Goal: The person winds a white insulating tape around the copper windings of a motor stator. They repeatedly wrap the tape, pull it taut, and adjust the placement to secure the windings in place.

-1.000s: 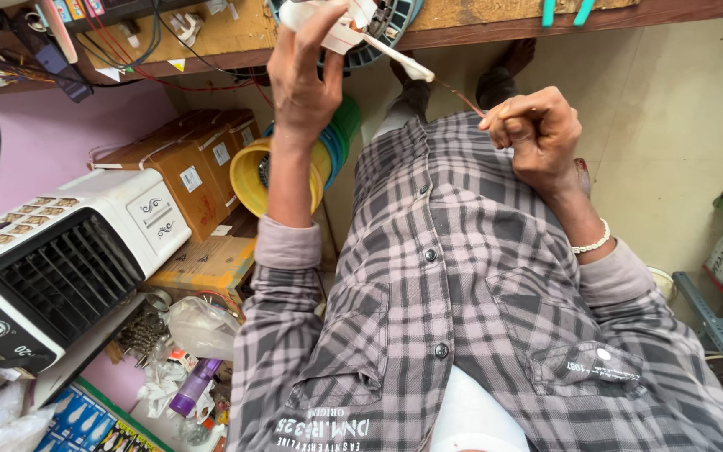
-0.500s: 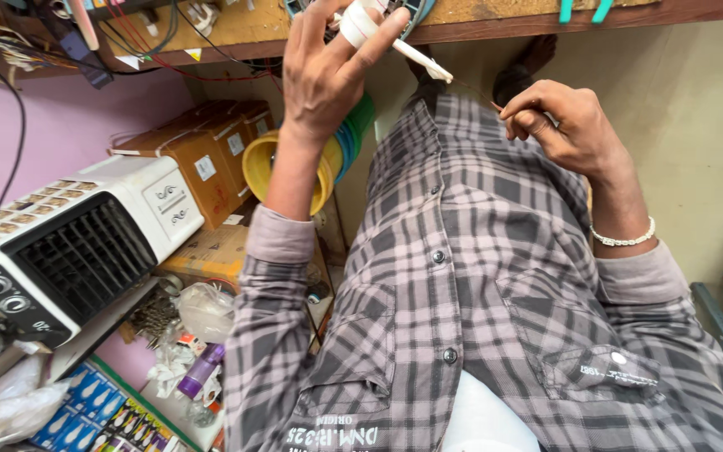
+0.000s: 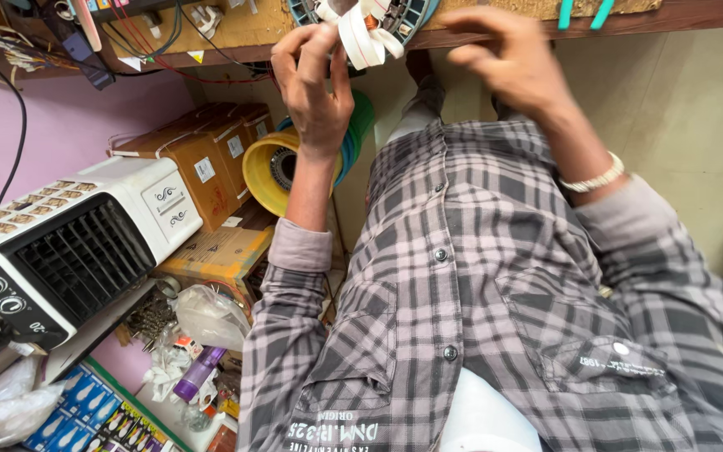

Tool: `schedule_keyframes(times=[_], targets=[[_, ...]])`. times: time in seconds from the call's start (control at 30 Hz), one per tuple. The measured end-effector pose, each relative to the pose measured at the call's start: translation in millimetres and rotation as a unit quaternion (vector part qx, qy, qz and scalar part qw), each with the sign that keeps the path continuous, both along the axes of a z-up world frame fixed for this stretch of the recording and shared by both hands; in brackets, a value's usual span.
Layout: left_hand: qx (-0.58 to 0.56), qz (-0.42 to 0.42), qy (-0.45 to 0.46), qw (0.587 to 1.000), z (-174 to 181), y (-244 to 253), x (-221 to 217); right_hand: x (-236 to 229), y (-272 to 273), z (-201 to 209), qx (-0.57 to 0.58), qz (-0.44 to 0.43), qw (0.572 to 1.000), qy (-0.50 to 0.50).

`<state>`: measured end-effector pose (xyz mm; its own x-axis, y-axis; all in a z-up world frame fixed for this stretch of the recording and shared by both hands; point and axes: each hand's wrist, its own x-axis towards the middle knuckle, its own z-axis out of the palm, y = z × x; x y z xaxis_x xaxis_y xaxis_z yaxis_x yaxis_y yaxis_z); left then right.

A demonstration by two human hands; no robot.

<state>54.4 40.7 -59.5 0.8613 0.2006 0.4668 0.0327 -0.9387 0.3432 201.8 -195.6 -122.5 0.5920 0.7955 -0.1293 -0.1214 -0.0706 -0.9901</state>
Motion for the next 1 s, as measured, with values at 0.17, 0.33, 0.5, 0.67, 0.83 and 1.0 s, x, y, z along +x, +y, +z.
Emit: schedule_keyframes(times=[0.17, 0.33, 0.5, 0.67, 0.83, 1.0], targets=[[-0.166, 0.044, -0.042, 0.984, -15.7, -14.2, 1.6, -25.0, 60.3, -7.9, 0.04, 0.062, 0.991, 0.112], [-0.351, 0.034, -0.029, 0.935, -25.1, -6.5, -2.8, -24.2, 31.6, -3.5, -0.085, 0.06, 0.991, 0.083], [-0.358, 0.01, -0.042, 0.933, -31.8, -4.2, -1.9, -0.1, -68.4, 17.6, 0.021, -0.062, 0.991, 0.12], [-0.323, -0.004, -0.041, 0.945, -27.6, -5.6, 3.2, -0.6, -99.6, 18.7, -0.038, 0.082, 0.976, 0.197], [-0.298, 0.016, -0.016, 0.954, -23.6, -9.9, 3.8, -8.9, -87.9, 18.9, -0.035, 0.049, 0.965, 0.255], [-0.317, 0.006, -0.02, 0.948, -31.9, -4.0, 1.1, -20.4, -92.3, 34.8, -0.064, 0.006, 0.966, 0.249]])
